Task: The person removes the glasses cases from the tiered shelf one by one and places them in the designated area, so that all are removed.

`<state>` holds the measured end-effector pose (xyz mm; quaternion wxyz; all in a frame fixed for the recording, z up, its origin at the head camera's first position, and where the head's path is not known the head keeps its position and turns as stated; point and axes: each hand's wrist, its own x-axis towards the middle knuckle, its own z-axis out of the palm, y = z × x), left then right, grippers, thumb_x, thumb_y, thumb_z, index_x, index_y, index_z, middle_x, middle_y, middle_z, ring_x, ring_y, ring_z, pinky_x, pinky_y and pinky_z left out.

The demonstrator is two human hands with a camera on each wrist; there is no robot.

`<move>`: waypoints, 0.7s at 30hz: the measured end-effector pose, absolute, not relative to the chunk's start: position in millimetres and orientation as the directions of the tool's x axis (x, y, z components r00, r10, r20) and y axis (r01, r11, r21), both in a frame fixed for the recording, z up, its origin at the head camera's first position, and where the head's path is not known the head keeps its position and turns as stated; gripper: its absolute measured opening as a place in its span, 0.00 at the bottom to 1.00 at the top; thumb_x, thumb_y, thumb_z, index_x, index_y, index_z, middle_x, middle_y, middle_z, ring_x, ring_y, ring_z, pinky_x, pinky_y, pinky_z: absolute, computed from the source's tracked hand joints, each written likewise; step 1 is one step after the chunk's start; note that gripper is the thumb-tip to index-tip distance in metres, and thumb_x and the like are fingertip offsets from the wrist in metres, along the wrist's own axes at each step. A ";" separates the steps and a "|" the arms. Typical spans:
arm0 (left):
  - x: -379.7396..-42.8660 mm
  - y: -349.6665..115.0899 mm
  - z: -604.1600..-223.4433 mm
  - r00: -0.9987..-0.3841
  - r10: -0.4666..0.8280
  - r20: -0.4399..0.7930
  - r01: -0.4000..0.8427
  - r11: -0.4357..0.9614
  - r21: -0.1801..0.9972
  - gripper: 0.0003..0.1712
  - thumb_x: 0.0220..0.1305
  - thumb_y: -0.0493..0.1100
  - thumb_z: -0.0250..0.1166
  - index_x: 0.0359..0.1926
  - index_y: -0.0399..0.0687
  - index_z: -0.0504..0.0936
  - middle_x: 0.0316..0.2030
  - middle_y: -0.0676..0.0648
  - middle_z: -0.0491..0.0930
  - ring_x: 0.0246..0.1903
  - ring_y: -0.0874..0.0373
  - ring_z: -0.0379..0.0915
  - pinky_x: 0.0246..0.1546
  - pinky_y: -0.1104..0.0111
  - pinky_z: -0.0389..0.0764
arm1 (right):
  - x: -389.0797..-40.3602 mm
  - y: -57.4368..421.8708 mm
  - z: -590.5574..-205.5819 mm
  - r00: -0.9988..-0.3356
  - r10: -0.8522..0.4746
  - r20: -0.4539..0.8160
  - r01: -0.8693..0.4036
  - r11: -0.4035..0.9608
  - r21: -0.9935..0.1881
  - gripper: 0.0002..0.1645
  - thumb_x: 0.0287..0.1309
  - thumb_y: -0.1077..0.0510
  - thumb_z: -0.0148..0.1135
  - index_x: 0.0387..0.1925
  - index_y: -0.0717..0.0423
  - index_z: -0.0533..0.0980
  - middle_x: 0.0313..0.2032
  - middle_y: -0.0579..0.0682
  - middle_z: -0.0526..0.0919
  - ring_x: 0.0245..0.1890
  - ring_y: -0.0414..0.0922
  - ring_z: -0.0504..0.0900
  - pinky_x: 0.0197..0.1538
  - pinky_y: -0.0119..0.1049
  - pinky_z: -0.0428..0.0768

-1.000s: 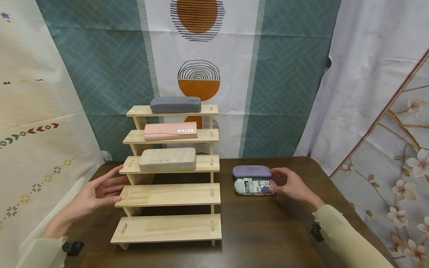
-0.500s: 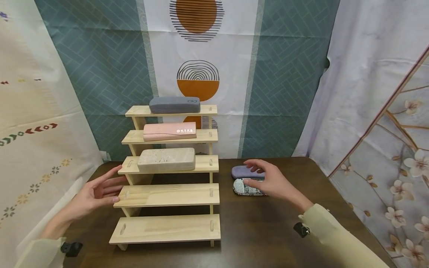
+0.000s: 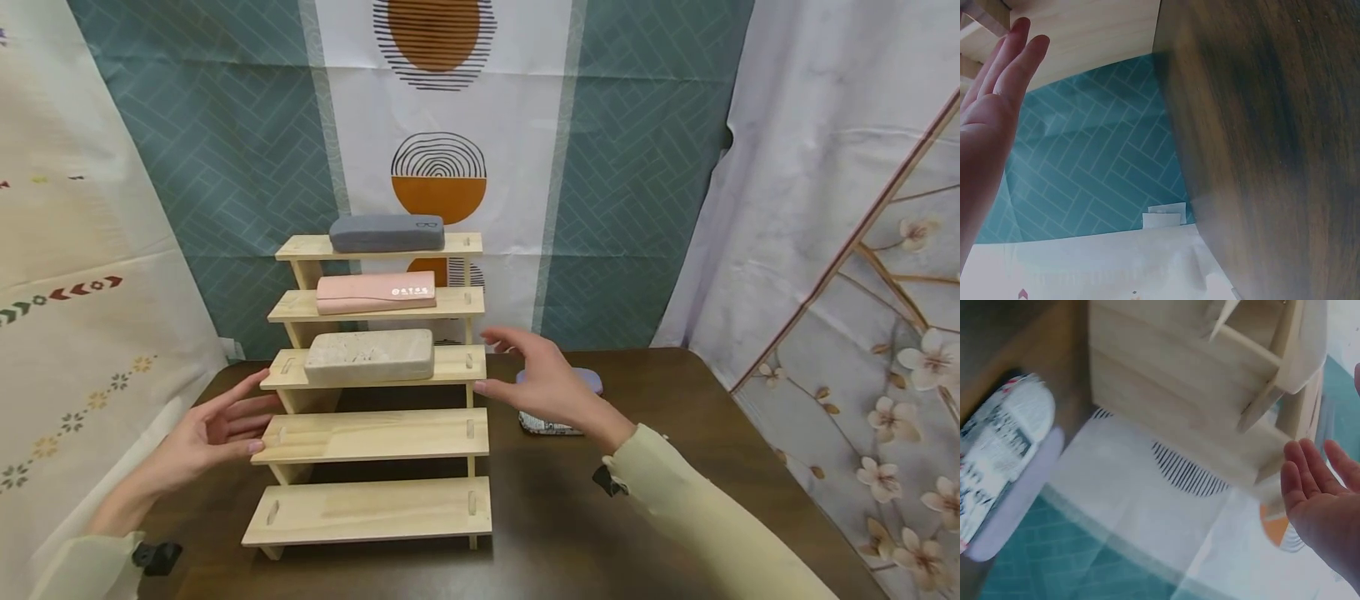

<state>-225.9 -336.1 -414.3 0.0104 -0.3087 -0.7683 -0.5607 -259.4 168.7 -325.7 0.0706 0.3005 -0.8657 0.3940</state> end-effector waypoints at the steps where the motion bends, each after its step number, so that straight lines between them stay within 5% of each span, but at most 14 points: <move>1: -225.8 -336.1 -414.4 -0.808 0.463 0.363 0.486 0.177 0.856 0.55 0.65 0.20 0.66 0.85 0.43 0.49 0.72 0.48 0.71 0.64 0.58 0.76 0.53 0.63 0.84 | -259.9 163.7 -324.3 -0.806 -0.463 0.369 -0.583 0.511 -0.632 0.42 0.61 0.47 0.78 0.73 0.49 0.72 0.65 0.49 0.79 0.63 0.51 0.77 0.65 0.57 0.75; 12: -226.2 -336.1 -414.1 -0.811 0.458 0.363 0.487 0.188 0.853 0.54 0.65 0.20 0.67 0.85 0.43 0.50 0.72 0.43 0.71 0.65 0.57 0.76 0.55 0.64 0.83 | -275.6 122.2 -317.0 -0.760 -0.504 0.411 -0.643 0.486 -0.593 0.42 0.62 0.49 0.77 0.74 0.56 0.72 0.67 0.53 0.77 0.66 0.56 0.76 0.67 0.55 0.74; 21: -226.5 -335.8 -415.3 -0.814 0.454 0.362 0.489 0.200 0.849 0.54 0.65 0.21 0.67 0.85 0.44 0.50 0.71 0.25 0.66 0.65 0.54 0.77 0.56 0.65 0.82 | -290.4 101.8 -322.3 -0.761 -0.541 0.358 -0.633 0.499 -0.591 0.43 0.62 0.47 0.78 0.73 0.55 0.72 0.68 0.53 0.78 0.65 0.54 0.76 0.67 0.56 0.73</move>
